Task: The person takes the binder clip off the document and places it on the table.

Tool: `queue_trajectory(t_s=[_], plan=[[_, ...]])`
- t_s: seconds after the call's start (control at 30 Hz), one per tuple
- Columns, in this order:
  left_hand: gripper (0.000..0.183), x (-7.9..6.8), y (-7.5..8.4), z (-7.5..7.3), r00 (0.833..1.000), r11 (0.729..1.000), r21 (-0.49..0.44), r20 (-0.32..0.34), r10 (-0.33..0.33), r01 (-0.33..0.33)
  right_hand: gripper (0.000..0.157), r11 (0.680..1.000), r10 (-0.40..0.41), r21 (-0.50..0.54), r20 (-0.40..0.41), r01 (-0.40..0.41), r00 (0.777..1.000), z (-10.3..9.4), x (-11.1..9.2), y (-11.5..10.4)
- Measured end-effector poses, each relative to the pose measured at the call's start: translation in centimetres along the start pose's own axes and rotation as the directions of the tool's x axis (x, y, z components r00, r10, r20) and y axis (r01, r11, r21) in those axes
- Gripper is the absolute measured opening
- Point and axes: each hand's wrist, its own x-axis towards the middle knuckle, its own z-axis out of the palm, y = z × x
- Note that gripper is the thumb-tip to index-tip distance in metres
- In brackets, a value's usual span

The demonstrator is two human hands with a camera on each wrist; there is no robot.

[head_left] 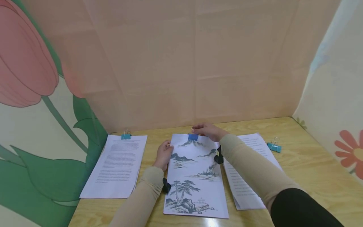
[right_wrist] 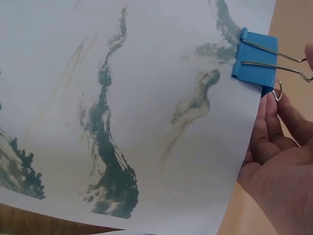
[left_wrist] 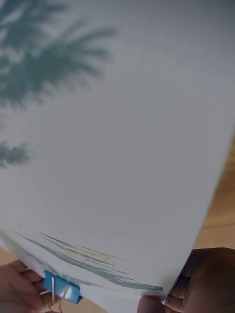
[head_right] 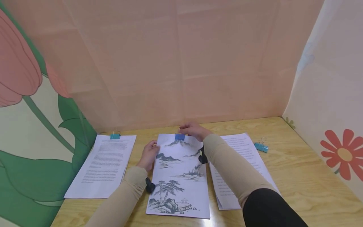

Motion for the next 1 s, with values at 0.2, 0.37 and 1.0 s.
queue_trajectory(t_s=[0.2,0.37,1.0], plan=[[0.023,0.2,-0.2,-0.1,1.0,1.0,-0.013,-0.001,-0.002,0.002,0.048,0.996,-0.003,-0.085,-0.026,0.001,1.0,-0.7,2.3,1.7],[0.024,0.4,-0.5,-0.1,1.0,1.0,-0.02,-0.011,0.001,-0.001,0.053,0.996,-0.017,-0.094,-0.046,0.013,0.999,-0.6,2.1,1.8],[0.019,0.5,-0.6,-0.3,1.0,0.999,-0.027,-0.003,-0.027,0.027,0.048,0.993,-0.08,0.049,-0.344,0.103,0.935,0.0,2.6,2.1]])
